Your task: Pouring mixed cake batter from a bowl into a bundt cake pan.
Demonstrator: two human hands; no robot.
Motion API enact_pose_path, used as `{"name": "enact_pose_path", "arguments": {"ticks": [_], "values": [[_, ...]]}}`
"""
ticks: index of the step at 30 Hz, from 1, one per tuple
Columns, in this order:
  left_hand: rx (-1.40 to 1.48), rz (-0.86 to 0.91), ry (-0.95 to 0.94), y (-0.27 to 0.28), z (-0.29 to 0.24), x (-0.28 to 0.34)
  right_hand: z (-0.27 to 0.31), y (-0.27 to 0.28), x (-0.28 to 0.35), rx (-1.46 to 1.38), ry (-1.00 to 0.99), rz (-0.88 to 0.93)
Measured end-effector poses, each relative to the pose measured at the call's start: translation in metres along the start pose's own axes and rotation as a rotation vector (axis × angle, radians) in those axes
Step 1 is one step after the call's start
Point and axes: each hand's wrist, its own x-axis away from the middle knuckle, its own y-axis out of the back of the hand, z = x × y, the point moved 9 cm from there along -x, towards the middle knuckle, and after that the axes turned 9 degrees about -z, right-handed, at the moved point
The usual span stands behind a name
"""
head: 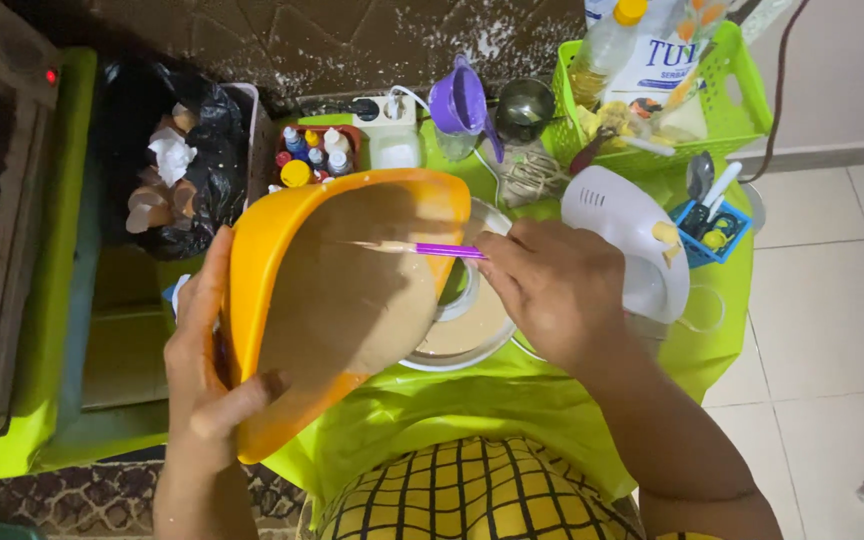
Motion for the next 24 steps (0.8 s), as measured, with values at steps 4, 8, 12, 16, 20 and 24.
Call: {"name": "enact_pose_path", "arguments": {"ticks": [4, 8, 12, 16, 20, 24], "values": [[-0.07, 0.055, -0.08, -0.015, -0.01, 0.001, -0.008, 0.014, 0.009, 0.025, -0.019, -0.039], [-0.085, 0.096, -0.107, -0.032, -0.018, -0.001, -0.021, 0.024, 0.016, 0.035, -0.065, -0.043], [-0.09, 0.117, -0.159, -0.049, -0.026, -0.006, -0.03, 0.04, 0.018, 0.039, -0.113, -0.052], [-0.125, 0.156, -0.192, -0.066, -0.028, -0.011, -0.039, 0.053, 0.022, 0.069, -0.121, -0.086], [-0.097, 0.188, -0.189, -0.083, -0.03, -0.019, -0.052, 0.058, 0.025, 0.104, -0.194, -0.061], [-0.088, 0.2, -0.26, -0.096, -0.034, -0.026, -0.061, 0.059, 0.028, 0.164, -0.193, -0.067]]}}
